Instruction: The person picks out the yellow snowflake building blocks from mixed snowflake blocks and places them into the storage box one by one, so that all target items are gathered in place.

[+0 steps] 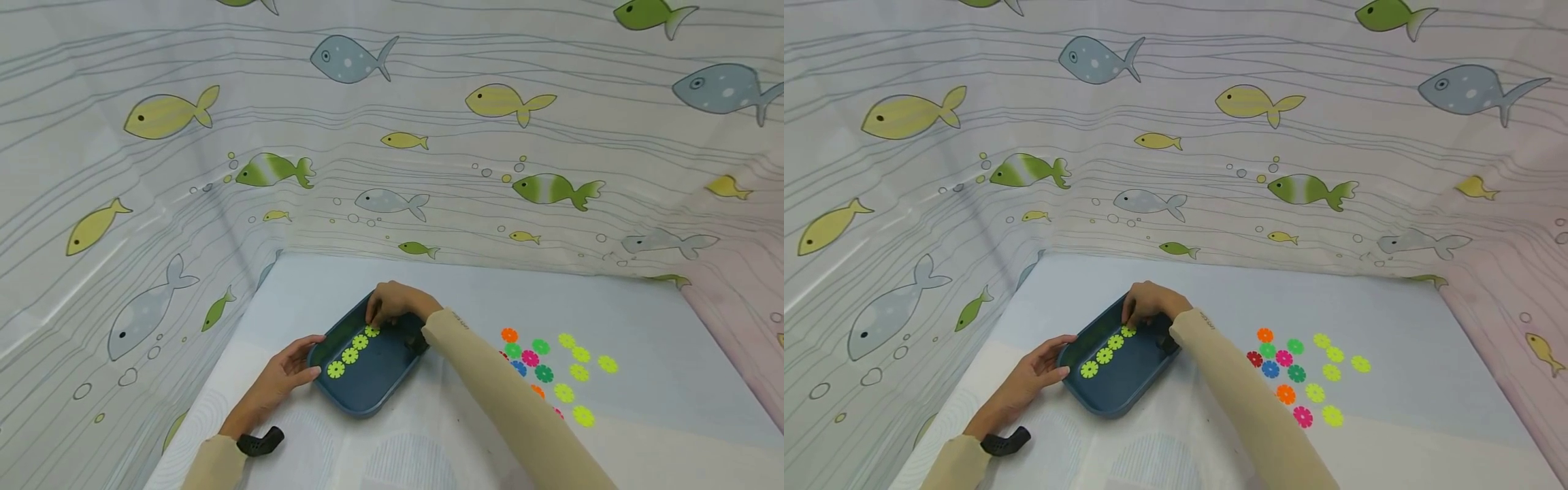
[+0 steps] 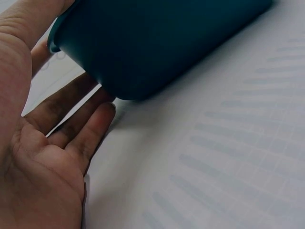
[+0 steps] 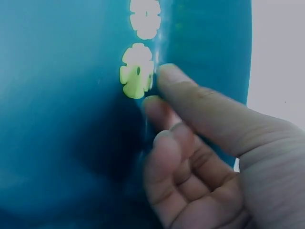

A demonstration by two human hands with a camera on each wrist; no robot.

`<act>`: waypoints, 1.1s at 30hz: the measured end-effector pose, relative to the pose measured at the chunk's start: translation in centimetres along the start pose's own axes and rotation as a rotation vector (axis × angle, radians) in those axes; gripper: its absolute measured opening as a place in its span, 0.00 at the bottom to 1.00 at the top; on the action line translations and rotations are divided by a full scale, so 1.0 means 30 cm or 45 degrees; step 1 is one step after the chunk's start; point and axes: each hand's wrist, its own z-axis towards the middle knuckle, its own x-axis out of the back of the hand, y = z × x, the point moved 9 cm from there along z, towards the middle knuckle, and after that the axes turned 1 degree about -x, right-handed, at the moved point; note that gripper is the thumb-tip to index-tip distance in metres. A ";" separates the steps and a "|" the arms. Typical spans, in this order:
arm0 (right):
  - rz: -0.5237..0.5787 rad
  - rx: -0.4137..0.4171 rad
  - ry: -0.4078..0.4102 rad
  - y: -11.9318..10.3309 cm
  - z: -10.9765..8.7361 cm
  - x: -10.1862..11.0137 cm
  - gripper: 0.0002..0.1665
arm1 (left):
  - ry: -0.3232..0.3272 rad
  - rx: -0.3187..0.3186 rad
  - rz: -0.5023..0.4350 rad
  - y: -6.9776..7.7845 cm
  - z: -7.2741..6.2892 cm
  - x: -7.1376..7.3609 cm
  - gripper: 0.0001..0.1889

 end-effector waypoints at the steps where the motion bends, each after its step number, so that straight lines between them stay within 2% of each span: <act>1: 0.008 0.009 0.006 -0.002 -0.004 0.005 0.07 | -0.004 -0.006 0.003 0.002 0.000 -0.002 0.32; 8: 0.154 0.109 0.043 -0.021 -0.061 0.055 0.13 | 0.003 -0.017 0.017 0.002 0.005 0.004 0.32; 16: 0.281 0.172 0.063 -0.009 -0.176 0.088 0.13 | -0.028 -0.054 0.016 0.017 0.005 -0.006 0.32; 23: 0.350 0.154 0.142 0.056 -0.293 0.120 0.11 | -0.002 -0.021 0.043 0.006 0.003 0.004 0.32; 30: 0.408 0.109 0.224 0.160 -0.410 0.118 0.15 | -0.019 -0.071 0.056 0.008 0.004 0.003 0.32; 33: 0.428 0.079 0.245 0.210 -0.461 0.110 0.15 | -0.019 -0.069 0.053 0.008 0.004 -0.002 0.32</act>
